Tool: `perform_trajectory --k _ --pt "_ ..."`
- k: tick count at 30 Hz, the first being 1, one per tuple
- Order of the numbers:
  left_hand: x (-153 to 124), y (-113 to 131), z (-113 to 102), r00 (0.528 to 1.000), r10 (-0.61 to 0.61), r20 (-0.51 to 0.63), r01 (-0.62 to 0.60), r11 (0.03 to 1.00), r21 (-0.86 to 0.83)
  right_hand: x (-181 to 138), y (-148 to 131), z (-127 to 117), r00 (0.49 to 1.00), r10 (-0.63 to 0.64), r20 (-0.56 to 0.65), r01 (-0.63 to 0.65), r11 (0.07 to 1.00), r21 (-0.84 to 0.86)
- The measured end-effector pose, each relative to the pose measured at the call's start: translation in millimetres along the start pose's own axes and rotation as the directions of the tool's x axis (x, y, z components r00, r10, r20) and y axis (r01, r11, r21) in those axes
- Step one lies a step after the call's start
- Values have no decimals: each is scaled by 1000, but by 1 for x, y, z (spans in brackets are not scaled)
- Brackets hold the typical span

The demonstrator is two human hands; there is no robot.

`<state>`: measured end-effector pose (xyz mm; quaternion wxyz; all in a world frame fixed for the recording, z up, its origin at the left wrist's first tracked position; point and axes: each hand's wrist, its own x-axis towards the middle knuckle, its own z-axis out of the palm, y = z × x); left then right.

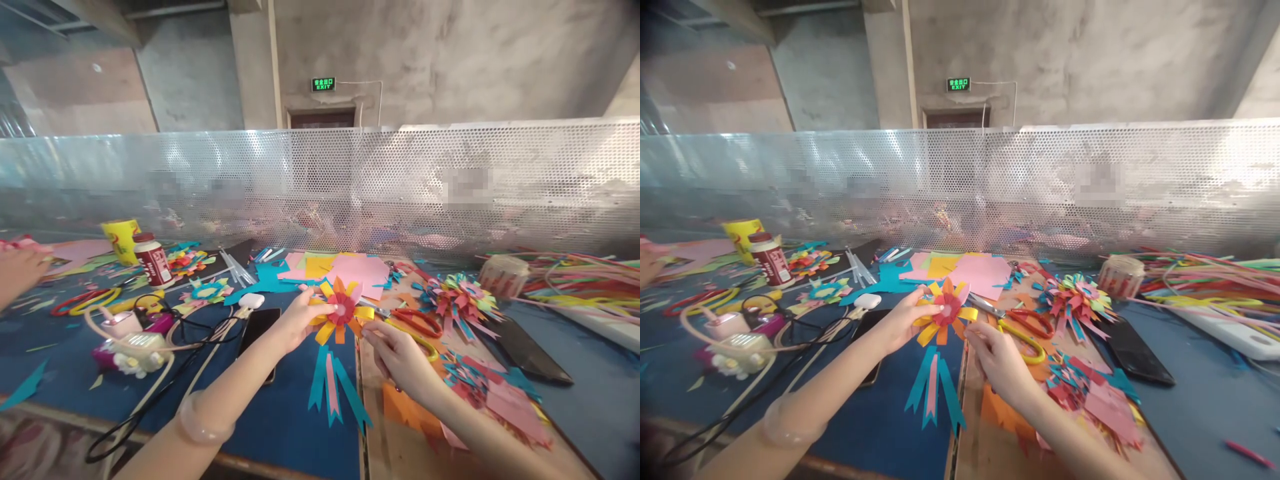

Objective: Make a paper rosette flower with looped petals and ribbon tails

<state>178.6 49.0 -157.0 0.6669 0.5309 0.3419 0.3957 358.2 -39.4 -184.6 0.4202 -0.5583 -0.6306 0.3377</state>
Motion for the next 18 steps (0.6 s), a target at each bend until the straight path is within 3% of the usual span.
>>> perform_trajectory --k 18 --pt "-3 0 1 999 35 35 -36 998 55 -1 -1 2 998 59 -20 -57 995 79"
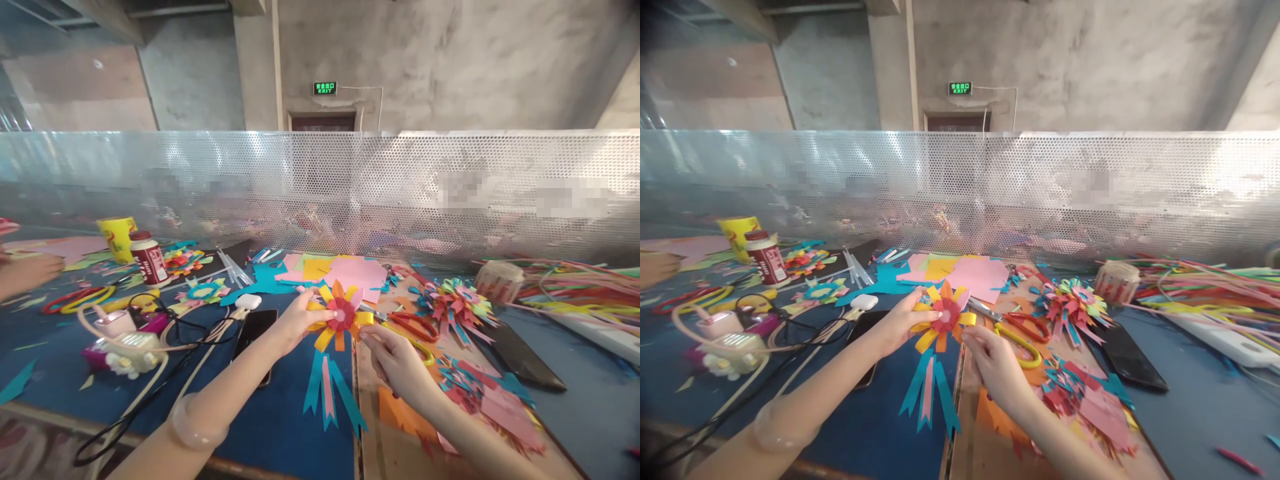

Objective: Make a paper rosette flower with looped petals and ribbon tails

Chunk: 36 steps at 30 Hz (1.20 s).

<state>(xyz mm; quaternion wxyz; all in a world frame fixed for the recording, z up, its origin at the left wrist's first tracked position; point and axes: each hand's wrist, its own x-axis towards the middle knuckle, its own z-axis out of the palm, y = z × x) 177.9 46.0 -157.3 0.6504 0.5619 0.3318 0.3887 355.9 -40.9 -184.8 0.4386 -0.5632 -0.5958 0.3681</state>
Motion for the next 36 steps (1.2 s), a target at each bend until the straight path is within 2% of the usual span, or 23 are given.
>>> perform_trajectory --k 15,28,36 --pt "-1 1 4 996 64 -65 -66 997 -30 0 3 3 998 7 -66 -7 1000 11" --pt "-1 0 2 995 73 -63 -73 997 -3 1 5 5 997 -32 -73 32 999 10" --pt "-1 -2 2 994 107 -18 -107 994 16 -3 1 5 996 -36 -80 38 999 25"
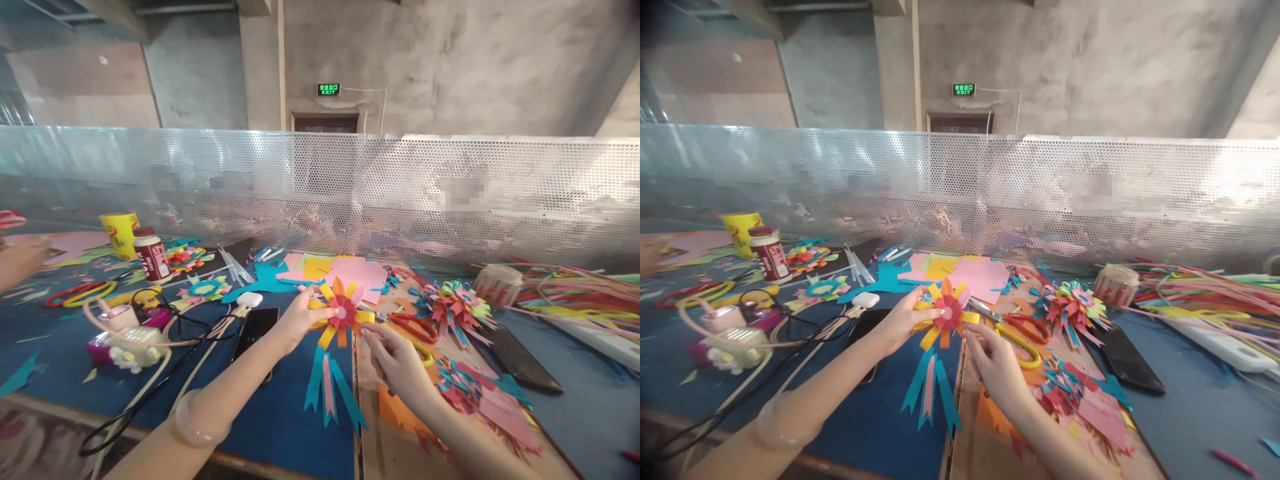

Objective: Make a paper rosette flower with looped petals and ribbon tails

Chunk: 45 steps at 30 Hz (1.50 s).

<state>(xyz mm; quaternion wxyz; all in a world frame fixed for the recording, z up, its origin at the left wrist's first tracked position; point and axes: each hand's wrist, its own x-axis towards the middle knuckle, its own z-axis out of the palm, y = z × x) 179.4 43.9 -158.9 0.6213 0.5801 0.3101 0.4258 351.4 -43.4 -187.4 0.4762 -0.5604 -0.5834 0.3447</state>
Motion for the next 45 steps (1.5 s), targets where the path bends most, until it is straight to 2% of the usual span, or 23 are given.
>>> perform_trajectory --k 9,26,36,41,45 --pt "0 1 -1 999 14 -32 -13 999 34 -2 -1 0 1000 -30 -4 30 999 -20" --pt "-2 2 0 1000 16 -16 -15 1000 24 -4 -3 1 999 -34 15 34 999 -28" --pt "1 -1 -3 997 71 -8 -71 996 60 -7 -6 1 999 -34 19 34 999 11" --pt "1 -1 -5 995 85 -54 -80 992 102 -7 -7 0 999 -42 -14 42 999 33" --pt "3 -1 -8 992 120 -48 -113 985 127 -3 -2 -4 995 2 -105 6 997 75"
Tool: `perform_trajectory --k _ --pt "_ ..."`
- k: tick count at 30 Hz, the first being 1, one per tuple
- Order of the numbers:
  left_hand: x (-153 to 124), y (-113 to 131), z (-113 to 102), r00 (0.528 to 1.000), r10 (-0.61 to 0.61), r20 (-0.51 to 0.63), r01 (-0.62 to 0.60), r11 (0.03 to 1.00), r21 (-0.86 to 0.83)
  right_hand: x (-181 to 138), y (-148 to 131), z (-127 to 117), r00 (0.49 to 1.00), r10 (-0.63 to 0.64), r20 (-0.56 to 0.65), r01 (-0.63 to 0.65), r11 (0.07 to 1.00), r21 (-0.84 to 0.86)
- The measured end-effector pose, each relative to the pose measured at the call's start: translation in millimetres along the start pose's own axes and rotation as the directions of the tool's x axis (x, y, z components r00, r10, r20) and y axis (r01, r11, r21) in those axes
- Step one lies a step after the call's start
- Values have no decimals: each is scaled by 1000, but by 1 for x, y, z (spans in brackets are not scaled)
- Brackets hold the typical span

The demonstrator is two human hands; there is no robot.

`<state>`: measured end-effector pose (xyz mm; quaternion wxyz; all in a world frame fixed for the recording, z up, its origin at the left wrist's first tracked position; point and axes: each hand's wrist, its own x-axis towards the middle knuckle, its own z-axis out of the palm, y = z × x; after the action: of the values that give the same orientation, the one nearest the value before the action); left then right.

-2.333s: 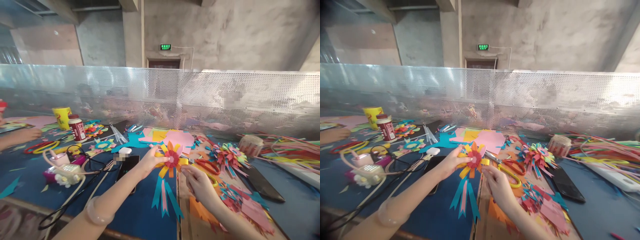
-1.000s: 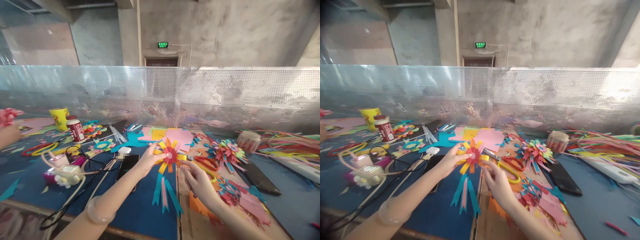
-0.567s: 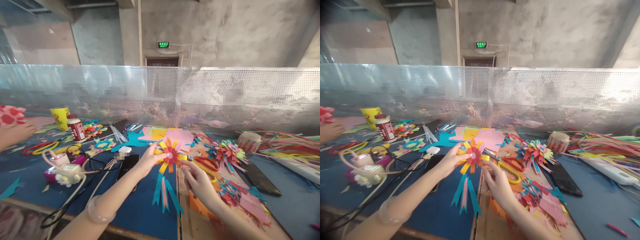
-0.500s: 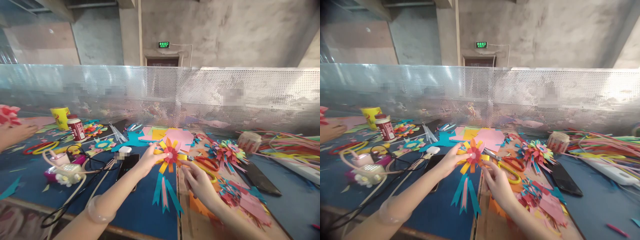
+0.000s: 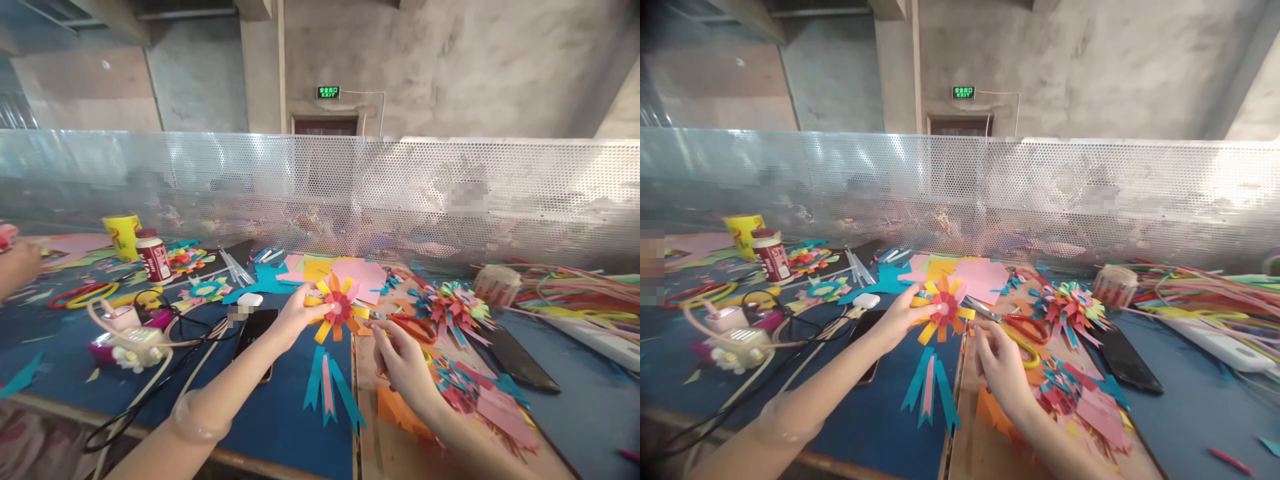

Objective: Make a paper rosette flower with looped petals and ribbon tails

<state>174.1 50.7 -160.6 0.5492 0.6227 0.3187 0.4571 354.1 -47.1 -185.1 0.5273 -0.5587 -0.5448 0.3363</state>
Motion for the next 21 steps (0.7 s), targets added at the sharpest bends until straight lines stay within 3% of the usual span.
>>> perform_trajectory --k 7,12,16,21 --pt "0 -1 0 998 67 3 -67 995 80 11 9 0 995 77 -71 -66 987 148" --pt "-5 3 5 996 81 48 -87 985 147 13 4 0 990 117 -85 -106 987 122" --pt "-7 6 8 995 45 90 -64 975 213 13 -3 -3 986 163 19 -164 983 86" --pt "-9 5 10 992 28 127 -55 974 218 16 -7 -5 983 83 161 -107 984 143"
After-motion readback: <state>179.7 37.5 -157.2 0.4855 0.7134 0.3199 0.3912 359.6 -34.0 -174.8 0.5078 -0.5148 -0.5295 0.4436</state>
